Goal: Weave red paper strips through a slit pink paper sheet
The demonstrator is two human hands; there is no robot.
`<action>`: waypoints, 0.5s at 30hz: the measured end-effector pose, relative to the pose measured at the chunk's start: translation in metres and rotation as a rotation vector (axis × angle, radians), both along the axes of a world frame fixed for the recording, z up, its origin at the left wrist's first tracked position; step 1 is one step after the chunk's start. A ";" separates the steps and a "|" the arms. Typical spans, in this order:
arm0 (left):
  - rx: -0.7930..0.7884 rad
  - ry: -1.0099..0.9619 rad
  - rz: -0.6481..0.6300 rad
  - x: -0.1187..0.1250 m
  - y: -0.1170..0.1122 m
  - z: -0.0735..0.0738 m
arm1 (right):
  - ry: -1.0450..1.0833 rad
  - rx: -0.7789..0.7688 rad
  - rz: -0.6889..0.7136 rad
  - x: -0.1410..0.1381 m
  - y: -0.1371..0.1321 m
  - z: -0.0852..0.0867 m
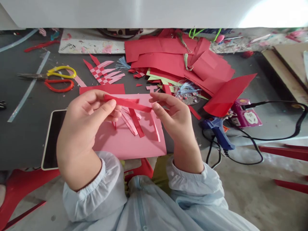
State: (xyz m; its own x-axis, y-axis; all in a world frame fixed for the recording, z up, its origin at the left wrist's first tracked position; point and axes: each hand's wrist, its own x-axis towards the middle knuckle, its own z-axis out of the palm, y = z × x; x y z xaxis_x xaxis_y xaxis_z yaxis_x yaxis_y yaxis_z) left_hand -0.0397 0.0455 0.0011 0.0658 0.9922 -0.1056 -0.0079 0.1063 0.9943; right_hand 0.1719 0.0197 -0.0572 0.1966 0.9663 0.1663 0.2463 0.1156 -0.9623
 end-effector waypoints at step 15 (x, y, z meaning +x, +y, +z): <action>-0.063 0.024 -0.081 0.001 0.002 0.000 | 0.287 -0.111 0.149 -0.001 0.000 0.003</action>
State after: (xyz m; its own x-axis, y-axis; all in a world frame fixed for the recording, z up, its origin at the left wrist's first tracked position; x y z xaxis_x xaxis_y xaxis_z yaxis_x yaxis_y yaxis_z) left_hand -0.0385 0.0474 0.0010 0.1418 0.9751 -0.1705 0.0274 0.1684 0.9853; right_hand 0.1705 0.0201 -0.0539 0.0758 0.9970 0.0166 -0.0479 0.0203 -0.9986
